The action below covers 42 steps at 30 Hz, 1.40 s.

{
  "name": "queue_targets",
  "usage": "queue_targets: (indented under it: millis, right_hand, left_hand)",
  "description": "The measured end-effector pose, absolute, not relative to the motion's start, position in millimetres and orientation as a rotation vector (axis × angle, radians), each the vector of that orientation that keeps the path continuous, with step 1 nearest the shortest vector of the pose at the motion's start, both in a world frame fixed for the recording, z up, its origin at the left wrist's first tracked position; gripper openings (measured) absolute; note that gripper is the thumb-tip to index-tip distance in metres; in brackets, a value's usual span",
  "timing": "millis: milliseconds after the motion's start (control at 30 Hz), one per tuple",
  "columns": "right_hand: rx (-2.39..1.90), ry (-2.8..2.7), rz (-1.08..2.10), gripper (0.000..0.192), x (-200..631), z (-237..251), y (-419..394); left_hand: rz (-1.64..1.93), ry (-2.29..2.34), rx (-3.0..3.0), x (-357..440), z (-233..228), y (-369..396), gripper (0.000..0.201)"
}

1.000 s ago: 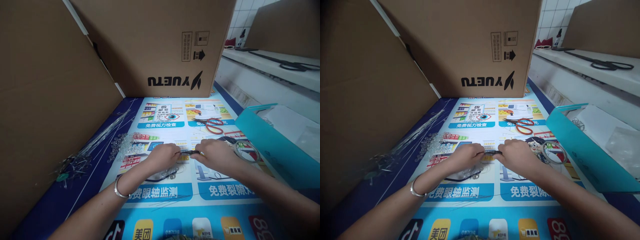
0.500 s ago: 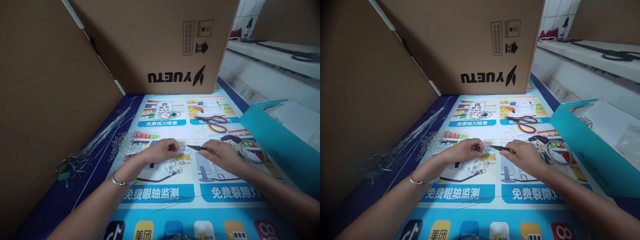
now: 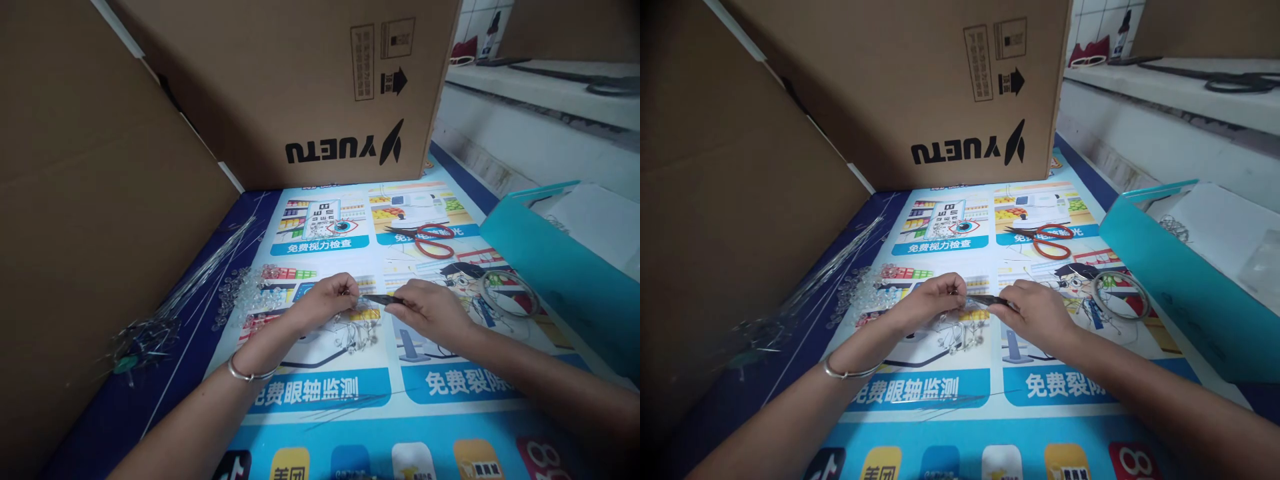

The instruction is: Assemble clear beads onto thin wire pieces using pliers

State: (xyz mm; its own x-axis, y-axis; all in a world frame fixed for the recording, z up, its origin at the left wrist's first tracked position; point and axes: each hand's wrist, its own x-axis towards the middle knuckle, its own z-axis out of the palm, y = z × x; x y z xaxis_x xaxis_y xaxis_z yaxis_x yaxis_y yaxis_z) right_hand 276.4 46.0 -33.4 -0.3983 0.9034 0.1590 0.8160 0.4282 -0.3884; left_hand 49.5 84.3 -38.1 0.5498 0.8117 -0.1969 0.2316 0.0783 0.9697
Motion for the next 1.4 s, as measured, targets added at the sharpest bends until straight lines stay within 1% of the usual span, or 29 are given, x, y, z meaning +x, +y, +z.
queue_targets:
  millis: [200,467,600,733,867,1133,1400]
  right_hand:
    - [-1.452,-2.395,0.229,0.038,275.8,-34.2,44.0]
    - [-1.418,-2.406,0.152,0.037,276.9,-33.7,43.4]
    - [-1.385,-2.379,0.130,0.036,277.2,-33.3,42.5]
    - [-1.400,-2.359,0.139,0.036,277.6,-33.4,41.9]
    - [-1.408,-2.340,0.151,0.036,277.7,-36.0,42.5]
    - [-1.390,-2.363,0.178,0.036,276.4,-39.0,41.8]
    - [-1.393,-2.424,0.128,0.037,275.7,-40.7,40.1]
  left_hand:
    - [0.575,1.021,1.571,52.3,-36.2,82.7,0.006]
    - [0.560,1.034,1.756,54.1,-37.3,80.6,0.011]
    - [0.440,1.021,1.868,48.0,-32.8,84.2,0.011]
    - [0.275,1.001,1.984,36.8,-22.2,88.9,0.016]
    - [0.242,1.071,2.193,31.0,-16.1,90.5,0.020]
    - [0.132,1.231,2.381,35.1,-16.7,86.4,0.015]
    - [0.166,1.258,2.358,41.9,-9.1,77.8,0.013]
